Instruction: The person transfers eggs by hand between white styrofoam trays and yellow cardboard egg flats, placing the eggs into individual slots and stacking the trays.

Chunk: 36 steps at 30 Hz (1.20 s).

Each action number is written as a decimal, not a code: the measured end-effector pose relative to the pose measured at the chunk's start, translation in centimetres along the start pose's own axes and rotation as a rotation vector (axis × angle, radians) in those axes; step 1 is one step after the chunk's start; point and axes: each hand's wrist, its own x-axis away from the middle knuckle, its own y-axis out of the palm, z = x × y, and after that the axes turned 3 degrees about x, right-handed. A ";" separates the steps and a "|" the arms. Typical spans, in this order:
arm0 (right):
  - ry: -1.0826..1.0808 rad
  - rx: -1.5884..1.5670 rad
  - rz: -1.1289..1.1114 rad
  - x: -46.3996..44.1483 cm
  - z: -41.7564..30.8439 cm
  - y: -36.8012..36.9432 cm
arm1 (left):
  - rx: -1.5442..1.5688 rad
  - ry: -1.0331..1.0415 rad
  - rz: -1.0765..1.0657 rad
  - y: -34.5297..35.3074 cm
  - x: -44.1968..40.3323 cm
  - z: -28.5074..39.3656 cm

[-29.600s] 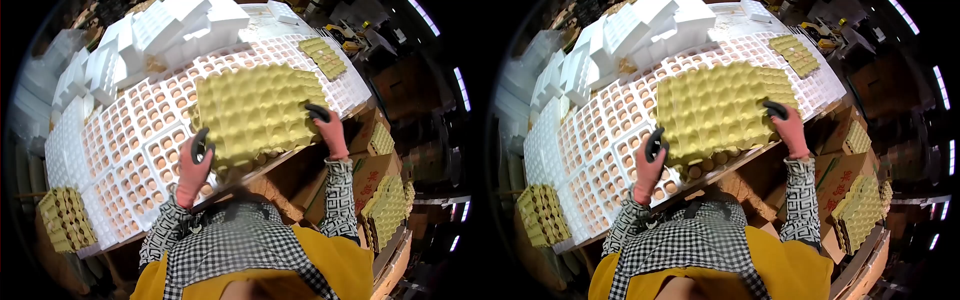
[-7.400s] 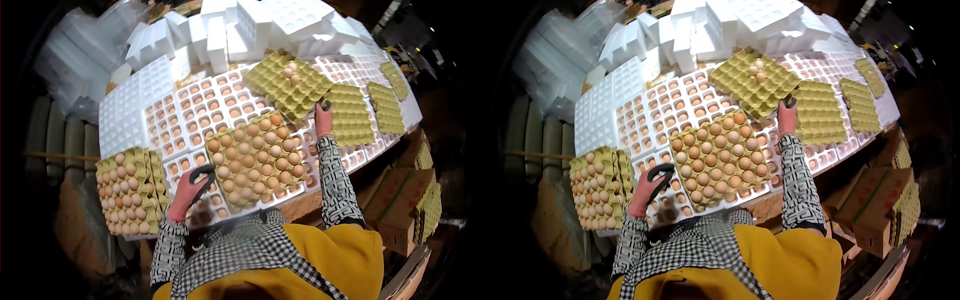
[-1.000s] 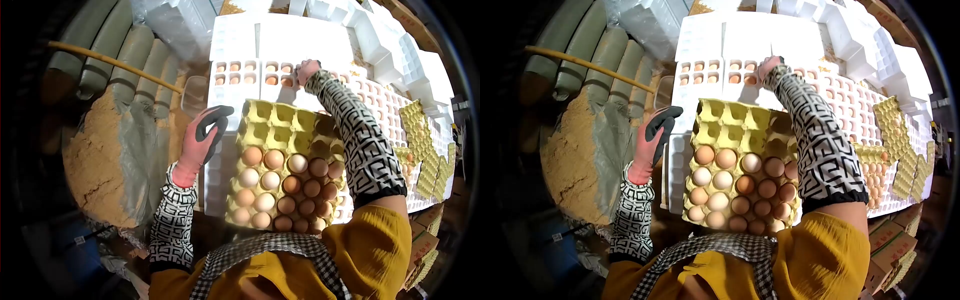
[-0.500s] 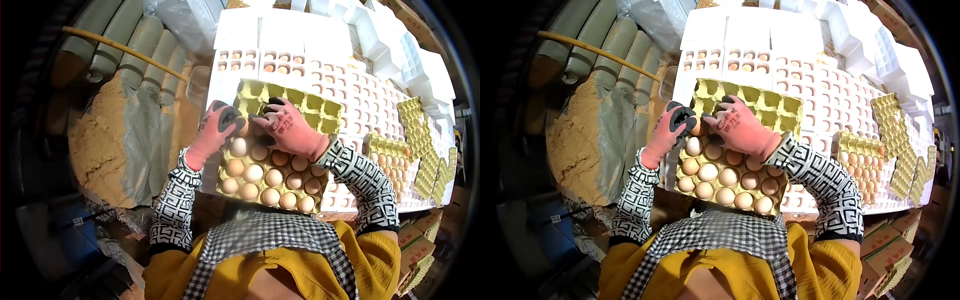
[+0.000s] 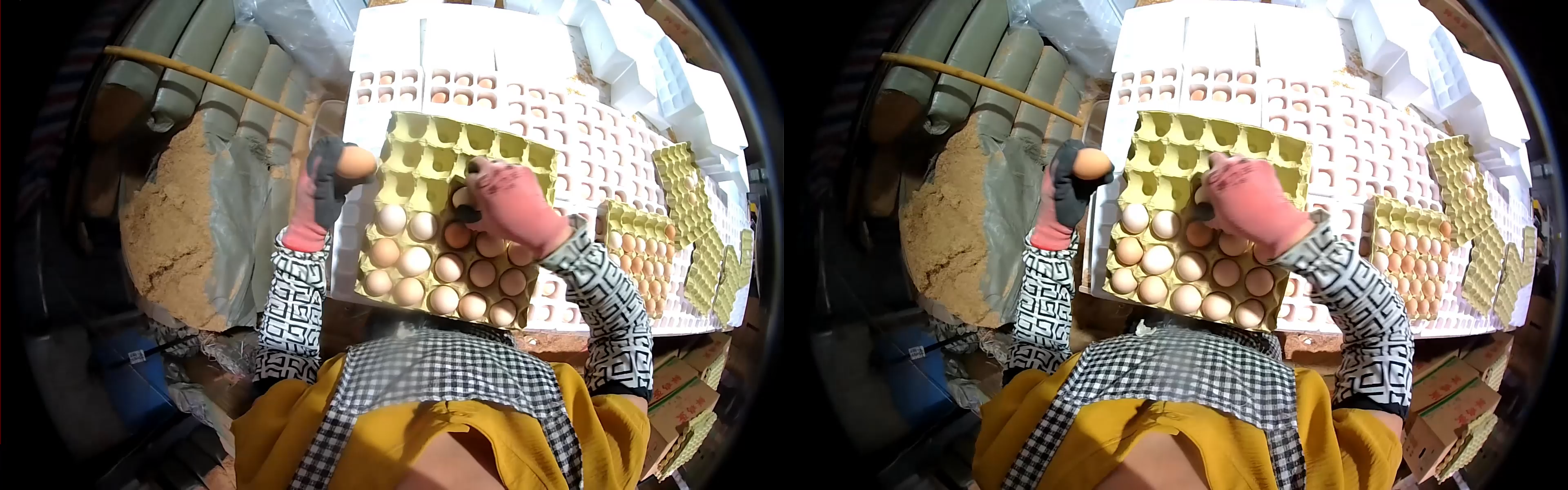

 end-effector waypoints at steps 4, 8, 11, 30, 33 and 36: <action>0.413 -1.327 0.025 2.5 2.2 -4.8 | 0.137 -0.123 -0.232 3.6 0.0 3.5; 0.131 -0.877 -0.125 2.2 1.5 -5.0 | -1.537 0.103 -0.642 10.3 0.9 5.0; -0.003 0.234 -0.348 1.7 -4.6 -3.4 | -2.064 0.051 -0.912 11.7 1.4 2.0; -0.370 0.085 0.067 -28.6 4.2 13.1 | -1.133 0.027 0.541 -11.5 -18.7 -8.0; -0.408 0.012 0.055 -28.6 4.5 16.2 | -0.888 0.331 0.647 -10.8 -16.7 -6.9; -0.244 0.014 -0.057 -26.3 4.1 16.0 | -1.071 0.483 0.635 -9.6 -15.3 -7.2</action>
